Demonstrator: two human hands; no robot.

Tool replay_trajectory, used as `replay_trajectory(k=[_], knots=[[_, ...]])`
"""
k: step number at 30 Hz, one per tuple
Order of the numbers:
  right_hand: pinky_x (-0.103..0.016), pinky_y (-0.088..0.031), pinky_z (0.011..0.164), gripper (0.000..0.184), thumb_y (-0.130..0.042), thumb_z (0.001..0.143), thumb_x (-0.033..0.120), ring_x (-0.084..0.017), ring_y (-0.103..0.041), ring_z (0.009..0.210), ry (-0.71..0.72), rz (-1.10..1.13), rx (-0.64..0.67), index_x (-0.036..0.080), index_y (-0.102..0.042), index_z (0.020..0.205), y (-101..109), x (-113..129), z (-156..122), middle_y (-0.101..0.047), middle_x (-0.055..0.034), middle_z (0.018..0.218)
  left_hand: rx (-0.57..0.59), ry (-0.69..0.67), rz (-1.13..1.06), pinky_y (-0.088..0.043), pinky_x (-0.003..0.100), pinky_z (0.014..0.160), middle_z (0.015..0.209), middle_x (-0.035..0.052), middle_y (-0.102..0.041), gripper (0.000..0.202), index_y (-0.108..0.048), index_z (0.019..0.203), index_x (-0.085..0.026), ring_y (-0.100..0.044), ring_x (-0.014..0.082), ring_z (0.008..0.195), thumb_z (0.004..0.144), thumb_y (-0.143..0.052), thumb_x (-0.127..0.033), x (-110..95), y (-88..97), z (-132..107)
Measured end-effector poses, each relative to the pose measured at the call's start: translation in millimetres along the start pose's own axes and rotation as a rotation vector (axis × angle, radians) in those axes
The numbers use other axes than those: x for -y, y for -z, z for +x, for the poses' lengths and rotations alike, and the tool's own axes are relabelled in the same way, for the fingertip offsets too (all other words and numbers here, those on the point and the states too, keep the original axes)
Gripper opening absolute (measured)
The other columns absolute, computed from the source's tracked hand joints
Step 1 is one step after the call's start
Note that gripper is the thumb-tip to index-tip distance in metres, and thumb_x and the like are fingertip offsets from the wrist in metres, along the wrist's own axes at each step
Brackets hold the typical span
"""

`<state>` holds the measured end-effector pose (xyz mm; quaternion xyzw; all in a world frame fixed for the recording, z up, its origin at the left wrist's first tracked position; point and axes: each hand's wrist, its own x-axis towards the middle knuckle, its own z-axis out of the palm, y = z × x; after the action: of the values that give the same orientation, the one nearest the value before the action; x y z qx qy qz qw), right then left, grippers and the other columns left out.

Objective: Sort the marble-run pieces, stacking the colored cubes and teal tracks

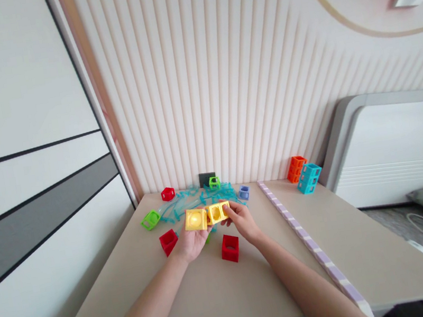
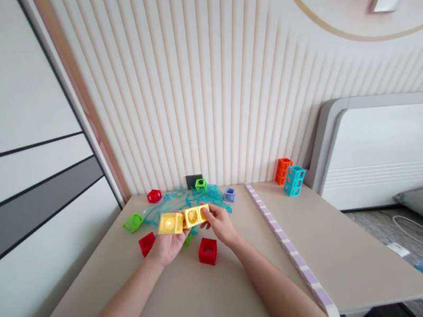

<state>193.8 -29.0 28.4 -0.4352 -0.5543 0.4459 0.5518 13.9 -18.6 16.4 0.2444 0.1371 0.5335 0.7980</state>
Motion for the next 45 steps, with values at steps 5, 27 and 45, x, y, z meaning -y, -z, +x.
replay_trajectory(k=[5,27,45], knots=[[-0.026,-0.050,0.053,0.048,-0.061,0.083,0.060,-0.016,-0.067,0.057,-0.006,0.095,0.037,0.016,-0.070,0.099,-2.2,2.5,-1.5,-0.072,-0.0043,0.077,0.025,-0.012,-0.042,-0.057,0.028,0.079,0.092,0.0026,-0.076,0.007,-0.069,0.086,-0.019,-0.072,0.0169,0.087,0.090,-0.065,-0.024,-6.6,-3.6,-4.3],[-0.027,-0.043,0.060,0.038,-0.048,0.089,0.046,-0.020,-0.061,0.064,0.153,-0.692,-0.317,0.017,-0.071,0.083,35.6,3.0,35.8,-0.070,-0.0060,0.072,-0.189,-0.379,0.131,-0.051,0.031,0.072,0.090,0.0037,-0.074,0.022,-0.070,0.085,-0.023,-0.066,0.0220,0.091,0.091,-0.056,-0.039,-51.6,-11.8,14.2],[-0.036,-0.043,0.098,0.028,-0.050,0.096,0.027,-0.025,-0.061,0.111,0.280,-1.068,0.073,0.020,-0.067,0.118,-19.4,49.1,34.1,-0.070,-0.0119,0.116,0.075,-0.405,1.613,-0.044,0.033,0.086,0.081,0.0035,-0.053,0.031,-0.066,0.065,-0.022,-0.055,0.0227,0.081,0.081,-0.065,-0.048,-71.5,14.0,53.7]])
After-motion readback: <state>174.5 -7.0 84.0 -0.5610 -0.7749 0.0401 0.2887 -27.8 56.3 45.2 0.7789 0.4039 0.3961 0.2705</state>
